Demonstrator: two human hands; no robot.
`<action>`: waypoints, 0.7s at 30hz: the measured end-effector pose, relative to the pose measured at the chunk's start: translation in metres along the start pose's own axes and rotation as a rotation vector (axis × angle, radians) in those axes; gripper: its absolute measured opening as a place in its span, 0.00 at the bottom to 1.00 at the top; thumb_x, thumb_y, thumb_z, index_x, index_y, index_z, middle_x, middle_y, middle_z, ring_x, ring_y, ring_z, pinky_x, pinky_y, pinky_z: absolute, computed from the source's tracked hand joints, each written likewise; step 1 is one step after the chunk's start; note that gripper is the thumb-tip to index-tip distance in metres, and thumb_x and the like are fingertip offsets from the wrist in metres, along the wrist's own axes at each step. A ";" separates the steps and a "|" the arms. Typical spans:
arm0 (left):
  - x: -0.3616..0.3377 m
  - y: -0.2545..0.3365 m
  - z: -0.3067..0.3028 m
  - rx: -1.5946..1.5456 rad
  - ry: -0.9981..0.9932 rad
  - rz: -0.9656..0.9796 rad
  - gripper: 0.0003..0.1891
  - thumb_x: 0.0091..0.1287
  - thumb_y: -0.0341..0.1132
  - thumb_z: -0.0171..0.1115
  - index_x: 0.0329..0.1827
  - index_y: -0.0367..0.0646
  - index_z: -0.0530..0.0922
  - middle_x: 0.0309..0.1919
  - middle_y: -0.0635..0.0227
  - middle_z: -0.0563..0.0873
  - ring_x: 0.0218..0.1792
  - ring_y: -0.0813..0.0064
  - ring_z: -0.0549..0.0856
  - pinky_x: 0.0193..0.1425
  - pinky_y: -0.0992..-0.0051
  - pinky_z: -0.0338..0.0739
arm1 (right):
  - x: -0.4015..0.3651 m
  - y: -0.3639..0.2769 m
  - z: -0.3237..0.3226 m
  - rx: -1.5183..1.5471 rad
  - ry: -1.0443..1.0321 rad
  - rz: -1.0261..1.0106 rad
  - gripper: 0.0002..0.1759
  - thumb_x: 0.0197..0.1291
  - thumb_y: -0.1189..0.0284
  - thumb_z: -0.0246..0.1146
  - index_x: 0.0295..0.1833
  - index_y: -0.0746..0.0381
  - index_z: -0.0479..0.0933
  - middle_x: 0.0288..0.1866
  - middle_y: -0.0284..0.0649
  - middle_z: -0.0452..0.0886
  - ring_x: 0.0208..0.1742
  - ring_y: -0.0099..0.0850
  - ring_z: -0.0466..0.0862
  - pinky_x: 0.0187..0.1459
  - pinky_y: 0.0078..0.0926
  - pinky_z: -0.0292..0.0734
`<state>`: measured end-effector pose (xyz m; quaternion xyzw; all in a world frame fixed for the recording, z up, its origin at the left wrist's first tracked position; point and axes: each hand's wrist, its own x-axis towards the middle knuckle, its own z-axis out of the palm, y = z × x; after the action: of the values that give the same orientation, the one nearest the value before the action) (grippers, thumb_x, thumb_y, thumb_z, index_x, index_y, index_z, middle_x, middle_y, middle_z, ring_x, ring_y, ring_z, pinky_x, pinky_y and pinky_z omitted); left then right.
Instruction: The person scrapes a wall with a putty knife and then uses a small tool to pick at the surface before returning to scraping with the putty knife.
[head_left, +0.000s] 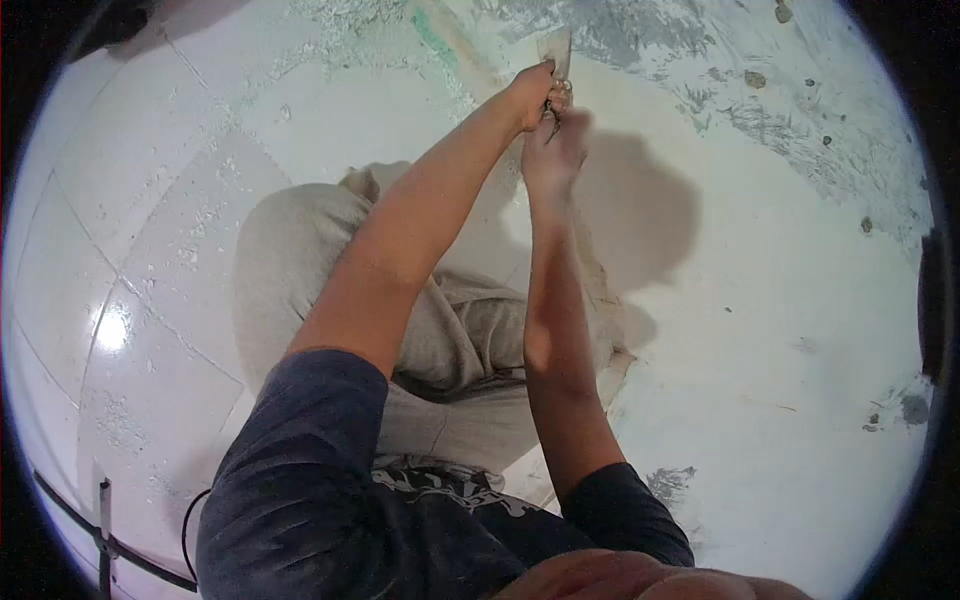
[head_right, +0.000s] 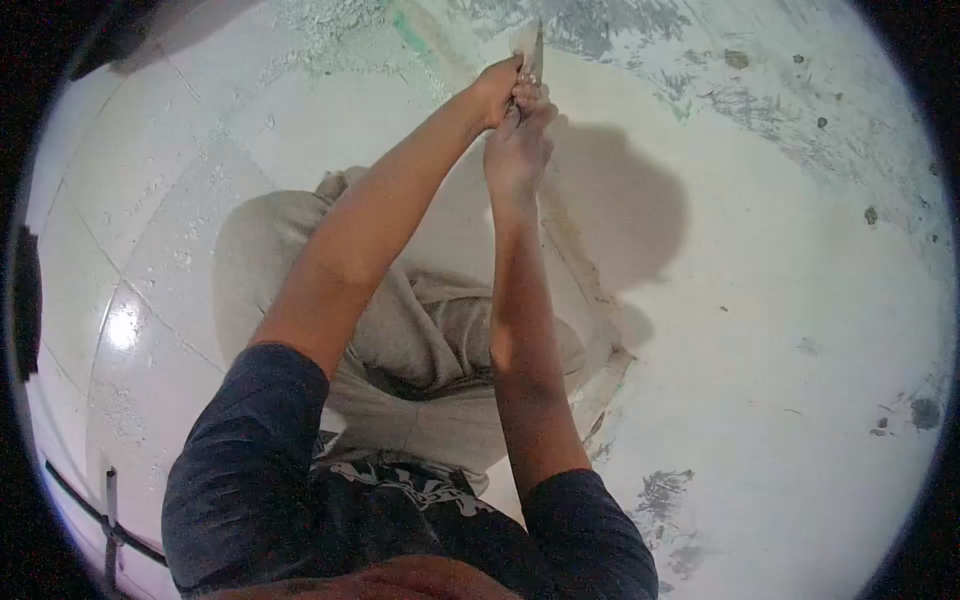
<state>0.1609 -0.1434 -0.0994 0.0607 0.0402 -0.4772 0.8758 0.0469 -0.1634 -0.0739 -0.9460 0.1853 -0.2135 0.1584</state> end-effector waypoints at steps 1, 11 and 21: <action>0.007 0.001 -0.005 -0.027 0.009 -0.015 0.23 0.80 0.51 0.37 0.29 0.46 0.66 0.16 0.77 0.64 0.16 0.80 0.62 0.18 0.77 0.59 | 0.002 -0.011 0.000 -0.069 -0.007 -0.008 0.15 0.70 0.68 0.52 0.54 0.66 0.61 0.45 0.60 0.82 0.50 0.62 0.80 0.52 0.56 0.73; 0.023 0.038 -0.030 -0.157 -0.055 0.030 0.27 0.77 0.55 0.40 0.22 0.47 0.64 0.15 0.73 0.66 0.16 0.75 0.66 0.19 0.71 0.61 | 0.021 -0.023 0.029 0.020 0.009 -0.100 0.13 0.69 0.71 0.53 0.52 0.67 0.63 0.45 0.64 0.81 0.50 0.60 0.82 0.48 0.52 0.75; -0.005 -0.039 0.005 -0.093 0.050 -0.026 0.23 0.77 0.54 0.40 0.25 0.50 0.62 0.17 0.77 0.63 0.17 0.81 0.60 0.22 0.74 0.58 | -0.024 0.019 -0.019 0.041 0.038 -0.049 0.08 0.70 0.75 0.51 0.49 0.66 0.61 0.45 0.57 0.83 0.49 0.53 0.85 0.51 0.45 0.76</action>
<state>0.1257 -0.1609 -0.0965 0.0311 0.0851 -0.4846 0.8700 0.0127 -0.1748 -0.0733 -0.9427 0.1604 -0.2389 0.1690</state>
